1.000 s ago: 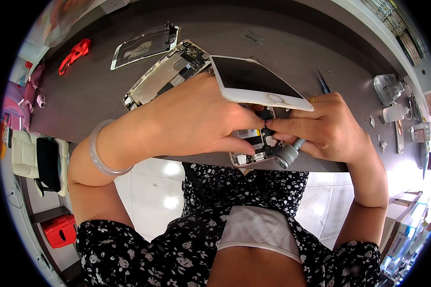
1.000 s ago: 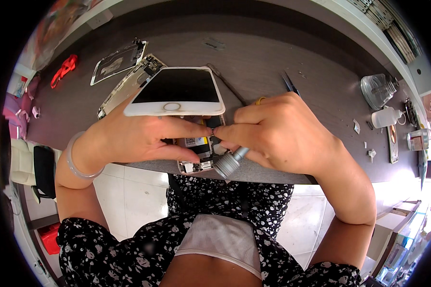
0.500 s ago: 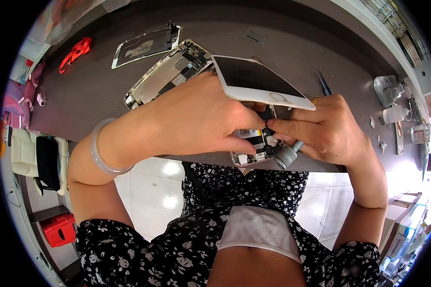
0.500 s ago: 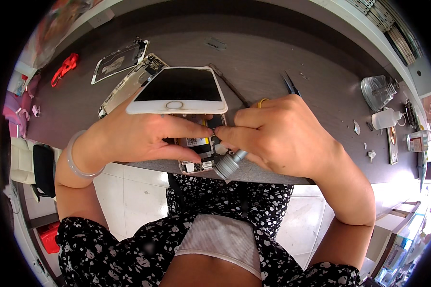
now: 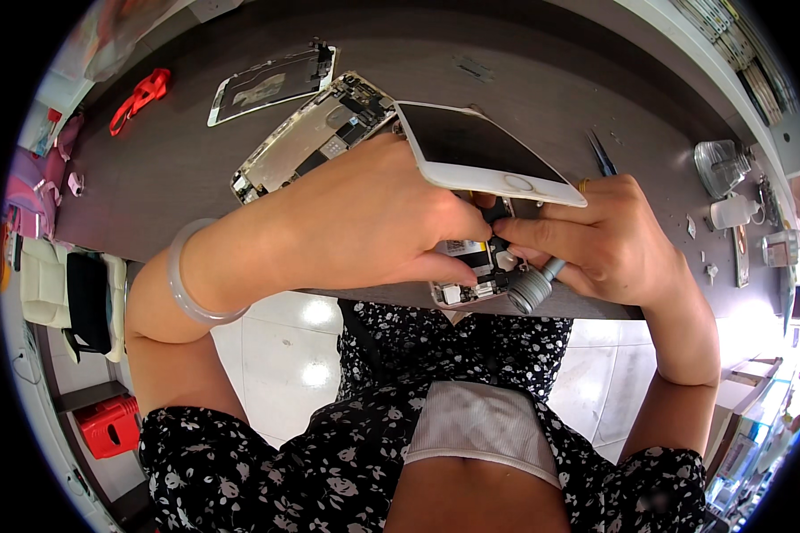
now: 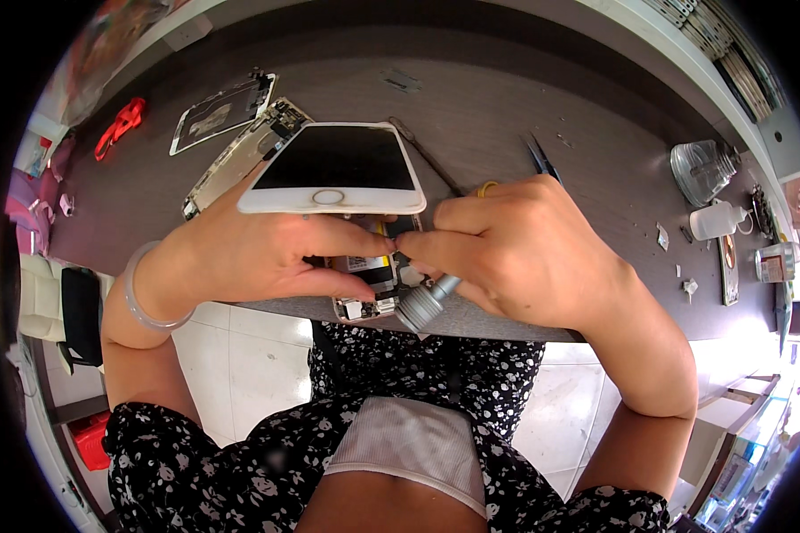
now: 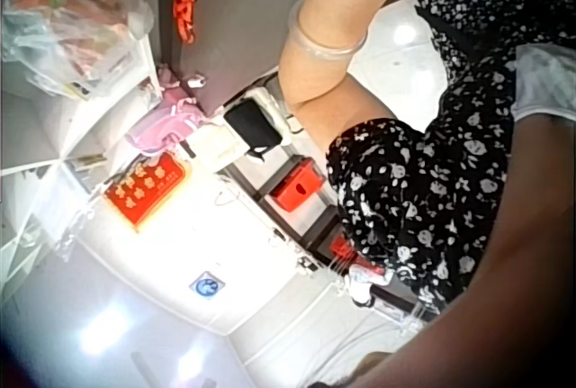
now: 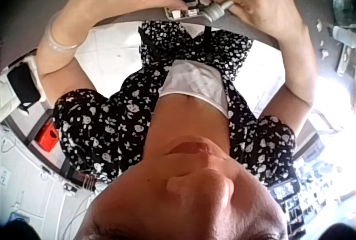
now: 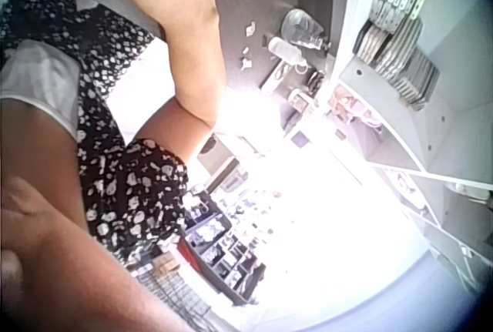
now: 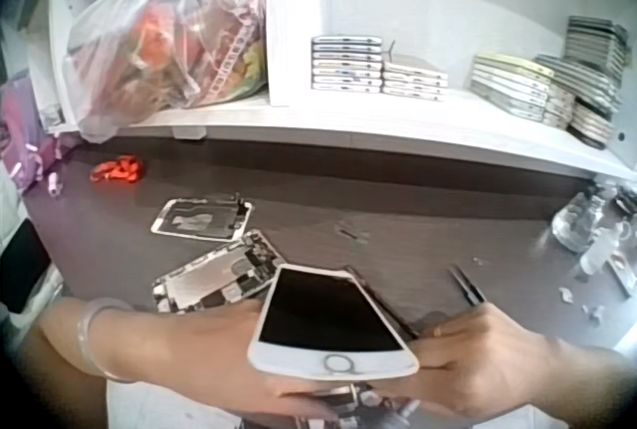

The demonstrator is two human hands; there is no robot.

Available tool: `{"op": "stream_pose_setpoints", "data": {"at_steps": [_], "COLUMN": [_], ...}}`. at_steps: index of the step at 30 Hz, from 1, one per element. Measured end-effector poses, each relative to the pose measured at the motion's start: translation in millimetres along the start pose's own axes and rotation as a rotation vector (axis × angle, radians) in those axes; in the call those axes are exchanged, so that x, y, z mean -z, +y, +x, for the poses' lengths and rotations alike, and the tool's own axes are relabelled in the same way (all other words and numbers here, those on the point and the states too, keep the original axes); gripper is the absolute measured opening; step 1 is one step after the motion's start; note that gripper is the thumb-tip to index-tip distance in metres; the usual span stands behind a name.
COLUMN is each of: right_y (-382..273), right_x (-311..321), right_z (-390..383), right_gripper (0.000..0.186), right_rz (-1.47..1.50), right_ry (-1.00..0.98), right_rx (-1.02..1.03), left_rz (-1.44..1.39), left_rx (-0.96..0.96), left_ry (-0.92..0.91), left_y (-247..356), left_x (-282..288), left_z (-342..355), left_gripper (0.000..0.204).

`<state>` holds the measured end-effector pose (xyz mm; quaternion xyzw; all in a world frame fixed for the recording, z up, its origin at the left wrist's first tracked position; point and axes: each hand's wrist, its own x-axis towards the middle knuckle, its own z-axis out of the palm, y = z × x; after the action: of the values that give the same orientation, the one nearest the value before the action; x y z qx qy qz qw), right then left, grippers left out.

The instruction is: The person disassembles a smartphone, removes the old battery, and installs a new one. They use tweezers to disconnect components and a screwdriver to remove screws before placing the new battery into the chassis and reassembling the device.

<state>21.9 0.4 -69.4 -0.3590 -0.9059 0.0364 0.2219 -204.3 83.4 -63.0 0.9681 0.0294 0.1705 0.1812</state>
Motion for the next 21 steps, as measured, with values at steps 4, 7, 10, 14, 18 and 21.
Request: {"op": "stream_pose_setpoints", "data": {"at_steps": [4,7,10,14,18,21], "right_y": [-2.3,-2.3,-2.5,-2.3,-1.6,-0.8], "right_x": [2.0,1.9,2.1,3.3,3.4,6.5], "right_z": [0.8,0.8,0.8,1.7,2.9,3.1], "right_gripper": [0.035,0.037,0.039,0.039,0.036,0.035], "right_rz": [0.014,0.044,0.064,0.066,0.055,0.014], "right_ry": [-0.038,-0.047,-0.057,-0.067,-0.023,-0.044], "right_rx": [-0.015,-0.022,-0.032,-0.031,-0.026,0.002], "left_rz": [-0.013,-0.042,-0.06,-0.081,-0.056,-0.007], "left_rx": [0.029,0.073,0.077,0.075,0.029,0.039], "left_ry": [-0.015,-0.042,-0.031,0.005,0.074,0.028], "left_y": [1.0,1.6,1.3,2.8,1.2,0.3], "left_x": [0.1,0.3,0.3,1.3,-1.7,-0.7], "left_z": [-1.4,-2.3,-2.5,-2.0,-1.2,-2.3], "left_gripper": [0.027,0.026,0.027,0.028,0.029,0.029]}}
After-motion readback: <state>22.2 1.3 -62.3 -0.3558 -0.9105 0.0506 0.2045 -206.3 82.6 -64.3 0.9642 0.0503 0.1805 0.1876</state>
